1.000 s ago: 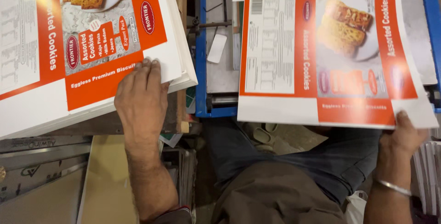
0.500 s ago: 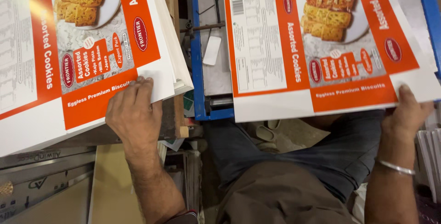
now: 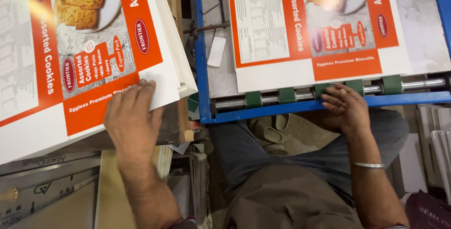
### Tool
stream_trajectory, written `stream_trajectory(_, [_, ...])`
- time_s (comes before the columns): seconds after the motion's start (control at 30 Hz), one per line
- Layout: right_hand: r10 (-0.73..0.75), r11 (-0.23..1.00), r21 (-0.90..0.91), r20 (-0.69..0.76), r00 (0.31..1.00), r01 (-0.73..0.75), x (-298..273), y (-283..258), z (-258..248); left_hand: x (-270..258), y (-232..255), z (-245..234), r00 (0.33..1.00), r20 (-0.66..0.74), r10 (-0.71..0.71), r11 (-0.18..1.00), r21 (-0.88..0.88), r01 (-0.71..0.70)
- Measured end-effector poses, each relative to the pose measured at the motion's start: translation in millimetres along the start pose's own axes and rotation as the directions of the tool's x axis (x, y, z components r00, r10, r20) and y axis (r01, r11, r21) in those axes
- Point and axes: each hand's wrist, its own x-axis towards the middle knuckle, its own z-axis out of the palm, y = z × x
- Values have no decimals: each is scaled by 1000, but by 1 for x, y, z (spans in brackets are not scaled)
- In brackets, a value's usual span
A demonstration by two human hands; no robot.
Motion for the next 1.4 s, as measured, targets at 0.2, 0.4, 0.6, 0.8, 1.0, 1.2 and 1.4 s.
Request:
stream_trajectory(0.2, [10, 999, -47, 107, 994, -5, -25, -13, 25, 0, -46, -11, 971, -197, -137, 944, -322, 68])
stream_trajectory(0.4, [-28, 999, -7, 392, 919, 33, -57, -36, 83, 3, 13, 12, 944, -323, -63, 987, -160, 11])
stream_trajectory(0.6, [-161, 971, 237, 732, 662, -27, -88, -14, 136, 8, 168, 25, 964, 41, 263, 965, -31, -262])
stream_trajectory(0.8, [-59, 975, 221, 198, 978, 14, -77, -51, 145, 5, 156, -3, 956, 177, 235, 929, -330, -168])
stream_trajectory(1.0, [-368, 901, 193, -140, 919, 390, 0, -61, 36, -6, 76, -18, 997, 78, 7, 1000, 12, -8])
stream_trajectory(1.2, [-501, 838, 62, -307, 809, 543, 26, -59, -74, 10, 14, 11, 996, 35, -77, 991, 115, 72])
stream_trajectory(1.4, [-598, 795, -56, -243, 764, 605, -28, -47, -113, 3, 12, 20, 995, -91, -27, 985, 169, 42])
